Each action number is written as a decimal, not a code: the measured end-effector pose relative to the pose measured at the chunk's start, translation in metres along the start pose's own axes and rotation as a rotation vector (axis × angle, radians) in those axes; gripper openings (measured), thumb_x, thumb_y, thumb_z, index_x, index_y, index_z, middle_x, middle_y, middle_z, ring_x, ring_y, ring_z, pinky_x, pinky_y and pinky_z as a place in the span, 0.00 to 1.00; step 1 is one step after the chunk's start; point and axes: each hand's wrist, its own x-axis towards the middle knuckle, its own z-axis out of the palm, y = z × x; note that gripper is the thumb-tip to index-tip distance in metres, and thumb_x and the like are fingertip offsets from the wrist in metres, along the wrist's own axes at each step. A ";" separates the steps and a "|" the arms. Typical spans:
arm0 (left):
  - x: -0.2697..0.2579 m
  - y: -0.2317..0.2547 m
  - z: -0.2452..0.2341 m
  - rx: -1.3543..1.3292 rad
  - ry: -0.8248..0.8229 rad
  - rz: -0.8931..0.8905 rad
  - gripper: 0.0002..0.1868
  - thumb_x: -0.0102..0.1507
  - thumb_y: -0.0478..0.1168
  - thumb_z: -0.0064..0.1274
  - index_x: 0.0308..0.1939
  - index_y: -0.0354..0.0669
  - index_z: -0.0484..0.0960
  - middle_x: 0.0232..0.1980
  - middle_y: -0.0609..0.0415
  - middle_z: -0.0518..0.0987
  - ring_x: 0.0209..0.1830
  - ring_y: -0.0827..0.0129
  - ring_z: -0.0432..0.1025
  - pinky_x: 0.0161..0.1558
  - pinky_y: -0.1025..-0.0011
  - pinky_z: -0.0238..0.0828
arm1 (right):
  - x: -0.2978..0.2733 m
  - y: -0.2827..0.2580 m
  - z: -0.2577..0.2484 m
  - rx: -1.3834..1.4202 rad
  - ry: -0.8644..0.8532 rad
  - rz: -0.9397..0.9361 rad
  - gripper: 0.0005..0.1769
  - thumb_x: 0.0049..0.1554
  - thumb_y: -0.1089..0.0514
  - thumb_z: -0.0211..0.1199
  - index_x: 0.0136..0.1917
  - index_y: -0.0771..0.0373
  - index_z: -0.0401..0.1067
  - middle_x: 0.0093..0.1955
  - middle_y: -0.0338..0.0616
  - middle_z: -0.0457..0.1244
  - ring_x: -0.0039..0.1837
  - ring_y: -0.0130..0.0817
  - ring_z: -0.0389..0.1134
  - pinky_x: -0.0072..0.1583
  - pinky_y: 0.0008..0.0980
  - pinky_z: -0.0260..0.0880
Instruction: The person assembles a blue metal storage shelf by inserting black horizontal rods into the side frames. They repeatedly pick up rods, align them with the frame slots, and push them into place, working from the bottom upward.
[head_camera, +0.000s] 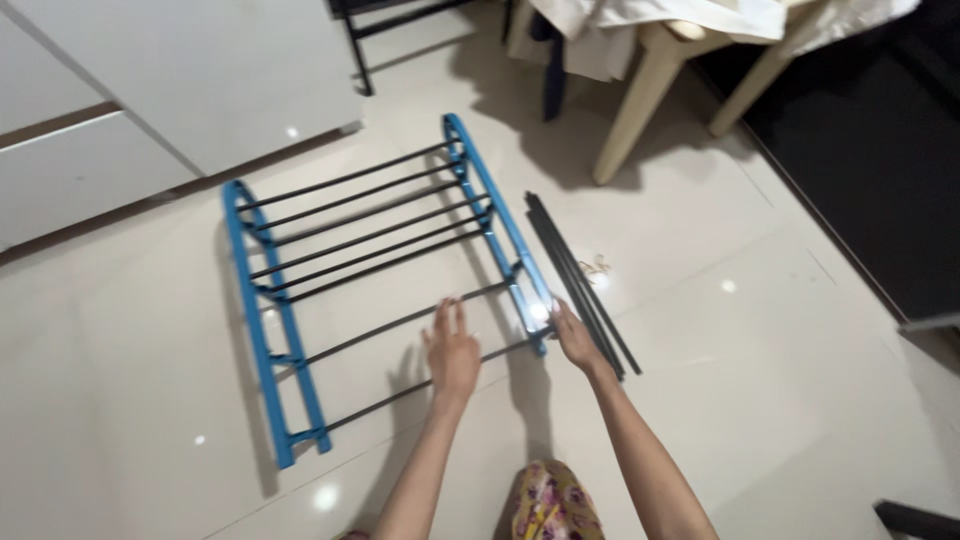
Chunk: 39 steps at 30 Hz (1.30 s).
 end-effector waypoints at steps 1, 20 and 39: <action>0.007 0.026 0.009 -0.089 -0.010 0.048 0.39 0.61 0.41 0.53 0.76 0.38 0.58 0.78 0.44 0.55 0.78 0.56 0.49 0.70 0.38 0.49 | -0.004 0.011 -0.003 0.074 0.058 -0.069 0.28 0.71 0.45 0.44 0.79 0.56 0.57 0.69 0.58 0.64 0.62 0.49 0.72 0.65 0.46 0.69; 0.001 0.171 0.260 0.165 -0.391 0.374 0.23 0.65 0.35 0.50 0.65 0.42 0.70 0.64 0.49 0.71 0.61 0.60 0.71 0.55 0.59 0.74 | -0.066 0.115 -0.063 -0.393 0.185 0.121 0.25 0.53 0.59 0.67 0.64 0.57 0.67 0.62 0.48 0.61 0.63 0.51 0.65 0.61 0.46 0.69; 0.000 0.188 0.214 -0.344 -0.634 0.047 0.34 0.65 0.39 0.50 0.74 0.41 0.60 0.71 0.40 0.64 0.67 0.46 0.67 0.64 0.54 0.67 | -0.066 0.117 -0.053 -0.327 0.324 0.242 0.13 0.65 0.50 0.54 0.52 0.63 0.65 0.51 0.56 0.66 0.56 0.57 0.66 0.56 0.54 0.66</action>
